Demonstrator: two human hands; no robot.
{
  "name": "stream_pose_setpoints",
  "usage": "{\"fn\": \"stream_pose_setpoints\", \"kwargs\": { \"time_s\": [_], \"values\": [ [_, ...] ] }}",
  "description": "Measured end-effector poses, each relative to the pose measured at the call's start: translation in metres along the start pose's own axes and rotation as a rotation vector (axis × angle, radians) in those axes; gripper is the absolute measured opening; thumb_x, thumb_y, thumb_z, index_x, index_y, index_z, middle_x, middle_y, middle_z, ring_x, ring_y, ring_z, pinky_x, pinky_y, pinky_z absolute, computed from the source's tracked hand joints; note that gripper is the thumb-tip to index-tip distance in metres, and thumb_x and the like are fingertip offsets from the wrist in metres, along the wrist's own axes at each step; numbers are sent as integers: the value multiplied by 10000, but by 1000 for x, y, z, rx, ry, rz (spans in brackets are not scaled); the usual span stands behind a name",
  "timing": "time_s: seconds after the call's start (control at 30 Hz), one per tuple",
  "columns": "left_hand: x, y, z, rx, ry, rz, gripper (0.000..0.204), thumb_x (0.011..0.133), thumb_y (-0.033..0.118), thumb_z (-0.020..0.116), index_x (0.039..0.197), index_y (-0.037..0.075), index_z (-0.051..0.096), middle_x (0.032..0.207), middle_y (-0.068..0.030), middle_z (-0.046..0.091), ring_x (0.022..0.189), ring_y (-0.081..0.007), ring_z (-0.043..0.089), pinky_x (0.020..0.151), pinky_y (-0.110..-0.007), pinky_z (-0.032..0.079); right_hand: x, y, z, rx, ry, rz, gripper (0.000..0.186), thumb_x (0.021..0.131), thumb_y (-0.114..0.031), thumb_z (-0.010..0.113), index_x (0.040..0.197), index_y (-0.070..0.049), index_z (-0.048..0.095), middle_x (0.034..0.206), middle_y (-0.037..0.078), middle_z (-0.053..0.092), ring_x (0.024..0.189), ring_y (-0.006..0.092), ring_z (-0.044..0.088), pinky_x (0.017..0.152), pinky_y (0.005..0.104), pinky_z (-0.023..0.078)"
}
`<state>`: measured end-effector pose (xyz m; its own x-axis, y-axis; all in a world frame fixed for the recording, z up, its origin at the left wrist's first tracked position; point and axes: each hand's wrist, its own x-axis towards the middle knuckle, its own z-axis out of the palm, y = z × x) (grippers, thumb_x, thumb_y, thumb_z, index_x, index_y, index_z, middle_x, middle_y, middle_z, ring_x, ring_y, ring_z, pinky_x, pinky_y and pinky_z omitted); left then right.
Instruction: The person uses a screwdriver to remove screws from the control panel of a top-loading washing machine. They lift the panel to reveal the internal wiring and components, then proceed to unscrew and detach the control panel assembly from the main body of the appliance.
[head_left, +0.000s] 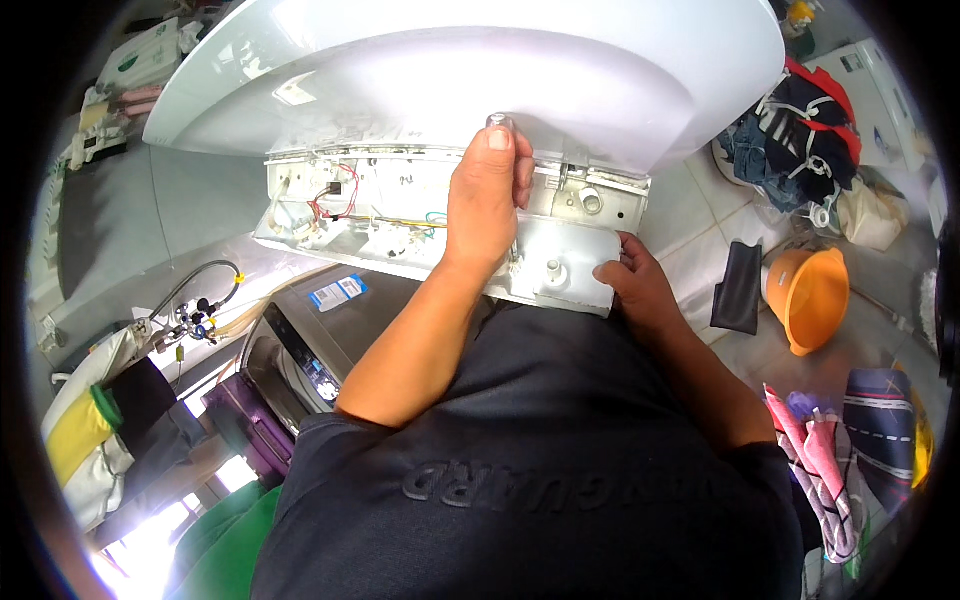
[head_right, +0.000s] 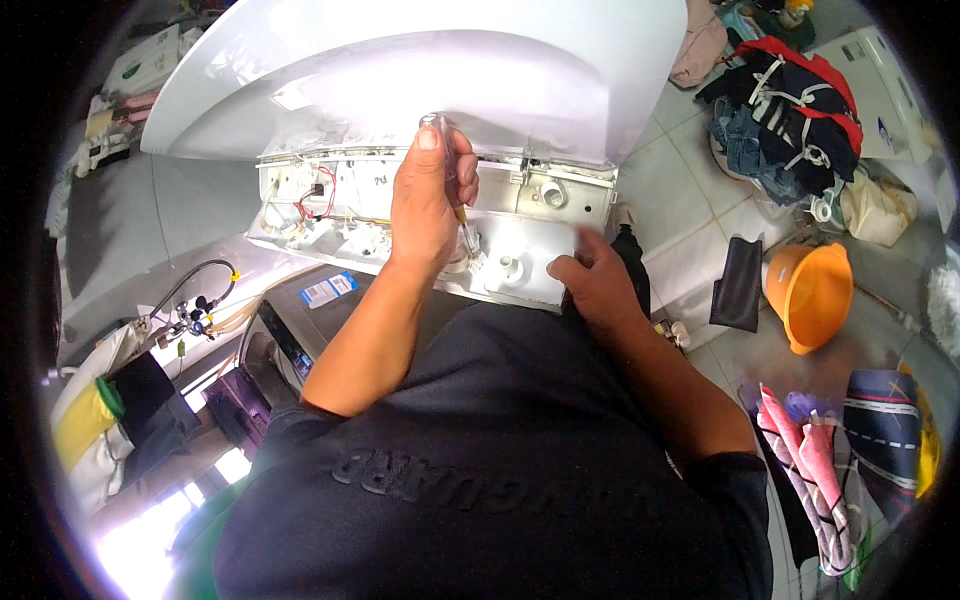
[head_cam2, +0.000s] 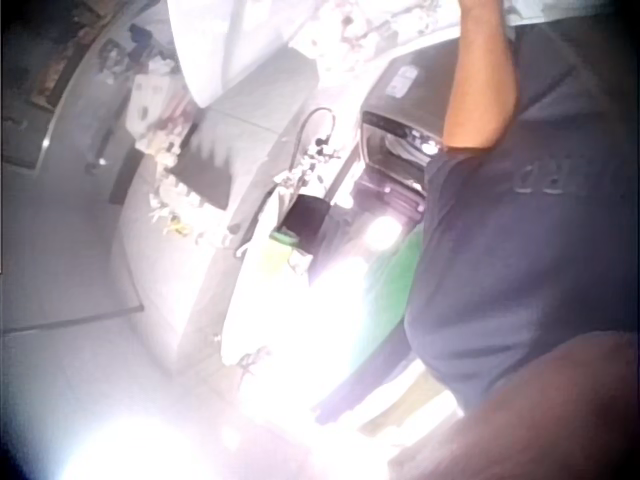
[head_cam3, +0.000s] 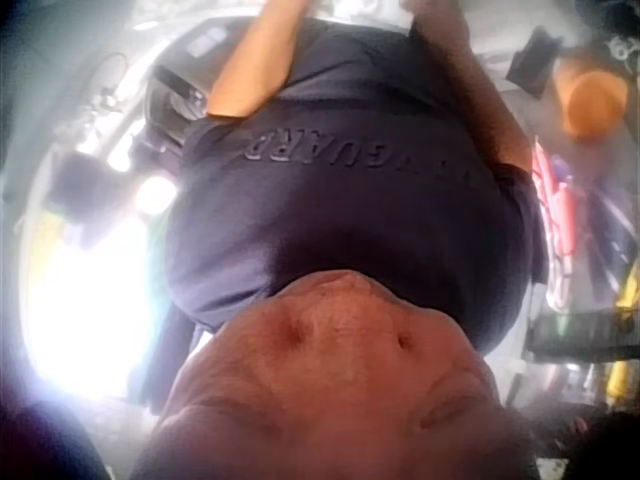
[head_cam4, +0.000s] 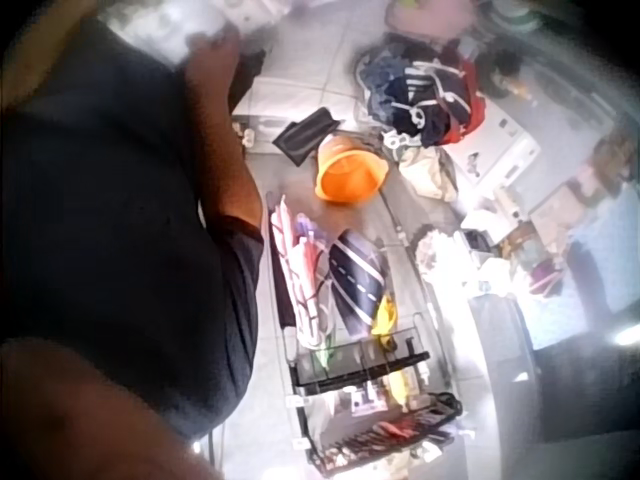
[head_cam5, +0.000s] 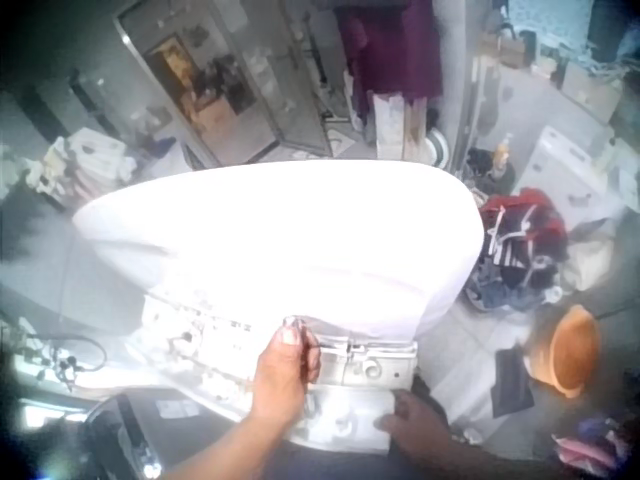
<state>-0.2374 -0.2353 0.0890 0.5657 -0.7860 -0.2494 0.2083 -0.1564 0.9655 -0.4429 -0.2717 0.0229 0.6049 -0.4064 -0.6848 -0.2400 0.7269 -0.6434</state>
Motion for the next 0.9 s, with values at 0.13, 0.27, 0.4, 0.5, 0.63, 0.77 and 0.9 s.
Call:
{"fn": "stream_pose_setpoints", "kwargs": {
  "time_s": [0.13,0.27,0.4,0.5,0.63,0.77,0.9],
  "values": [
    [-2,-1,5,35,52,25,436,1012,463,400,910,53,510,695,-9,445,608,-97,391,553,-231,342,-1,1,6,110,19,-38,516,793,-90,608,1279,29,482,984,97,644,820,129,596,720,260,469],
    [-5,-2,6,55,139,57,431,1013,454,404,882,58,513,699,-10,451,603,-95,392,536,-236,339,-6,-10,7,17,12,5,511,795,-68,595,1282,37,477,994,99,646,837,133,599,736,256,468],
    [-7,-7,12,150,248,151,411,1010,441,414,874,67,517,690,-6,451,600,-94,394,530,-238,339,-10,-15,11,17,31,-18,504,797,-60,587,1278,43,478,1009,102,646,861,131,598,759,254,465],
    [-7,-9,18,168,252,168,400,1008,435,418,890,69,526,682,-4,454,603,-96,398,542,-239,342,-9,-15,12,59,31,-14,500,798,-57,585,1277,40,479,1012,103,647,864,127,599,761,253,465],
    [-1,0,7,-19,160,52,422,1005,443,414,942,51,554,682,-8,462,610,-101,410,577,-245,352,-13,-23,14,-5,25,-20,510,792,-87,603,1273,36,484,948,85,642,817,116,585,733,249,455],
    [0,12,-2,-119,63,-70,462,1004,458,406,1004,26,568,708,-24,500,626,-110,441,613,-251,375,-6,-12,8,-29,21,-30,523,785,-120,620,1266,38,489,874,65,627,764,112,567,701,250,443],
    [-3,16,-2,-13,63,-6,440,1004,430,430,1041,11,560,753,-40,546,645,-120,473,620,-250,396,-5,-10,8,-22,15,-51,522,787,-117,614,1268,40,485,907,75,632,791,122,575,725,257,449]
  ]
}}
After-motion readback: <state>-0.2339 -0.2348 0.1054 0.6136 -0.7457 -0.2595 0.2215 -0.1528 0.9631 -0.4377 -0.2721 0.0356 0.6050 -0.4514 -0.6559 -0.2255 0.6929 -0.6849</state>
